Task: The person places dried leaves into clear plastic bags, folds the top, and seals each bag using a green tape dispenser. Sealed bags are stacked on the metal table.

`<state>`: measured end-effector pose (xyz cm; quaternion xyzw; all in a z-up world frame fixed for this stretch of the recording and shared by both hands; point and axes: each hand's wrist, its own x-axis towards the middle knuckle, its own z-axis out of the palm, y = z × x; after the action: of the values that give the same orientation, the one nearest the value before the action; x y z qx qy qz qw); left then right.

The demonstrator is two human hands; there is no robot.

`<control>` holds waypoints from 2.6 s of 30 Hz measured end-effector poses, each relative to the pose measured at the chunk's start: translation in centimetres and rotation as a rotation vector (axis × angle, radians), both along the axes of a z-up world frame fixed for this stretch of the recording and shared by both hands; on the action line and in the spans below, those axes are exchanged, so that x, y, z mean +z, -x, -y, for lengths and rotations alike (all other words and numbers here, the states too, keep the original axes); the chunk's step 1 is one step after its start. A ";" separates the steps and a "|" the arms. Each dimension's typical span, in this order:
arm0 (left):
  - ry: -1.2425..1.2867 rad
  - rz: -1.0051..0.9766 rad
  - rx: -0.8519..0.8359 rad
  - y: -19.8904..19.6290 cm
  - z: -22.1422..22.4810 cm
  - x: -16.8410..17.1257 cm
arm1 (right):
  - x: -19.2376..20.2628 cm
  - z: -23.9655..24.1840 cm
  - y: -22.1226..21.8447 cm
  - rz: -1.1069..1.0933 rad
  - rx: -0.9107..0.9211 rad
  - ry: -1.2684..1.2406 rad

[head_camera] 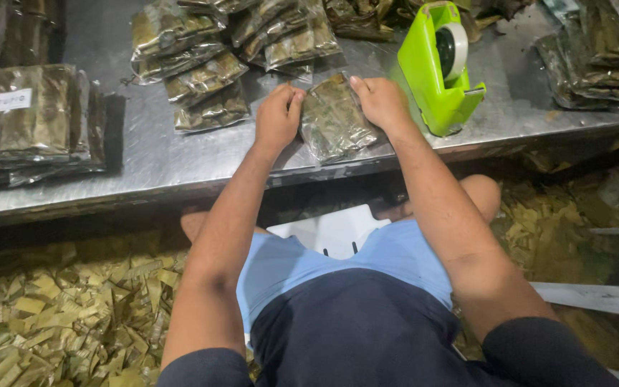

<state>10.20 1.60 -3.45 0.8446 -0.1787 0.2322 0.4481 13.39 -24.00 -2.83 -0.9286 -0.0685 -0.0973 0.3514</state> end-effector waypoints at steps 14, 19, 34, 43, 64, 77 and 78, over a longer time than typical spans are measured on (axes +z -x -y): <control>-0.265 0.055 -0.124 -1.3 -1.8 1.7 | -1.5 -1.0 -2.7 0.038 0.096 0.135; -0.436 -0.356 -0.160 -5.0 0.3 3.7 | -1.5 -1.0 -2.2 0.050 0.019 0.255; 0.607 -0.576 -0.414 4.1 3.0 3.6 | -2.7 2.7 10.8 0.047 0.182 -1.545; 1.266 -0.533 -0.594 12.0 11.1 2.7 | -1.9 2.6 16.6 -0.130 0.100 -1.256; 0.914 -0.712 -0.295 10.0 8.2 3.7 | 7.8 19.8 5.6 -0.291 -0.067 -0.479; 0.885 -0.501 -0.215 9.2 10.2 3.5 | -0.2 18.3 11.9 0.006 -0.123 -0.521; 0.883 -0.494 -0.207 9.6 10.6 3.3 | -1.3 17.6 13.3 -0.005 -0.174 -0.520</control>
<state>0.60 -8.99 -0.11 0.5826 -0.0350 0.0335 0.8113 0.07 -41.63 -4.15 -0.8098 0.0397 -0.1394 0.5685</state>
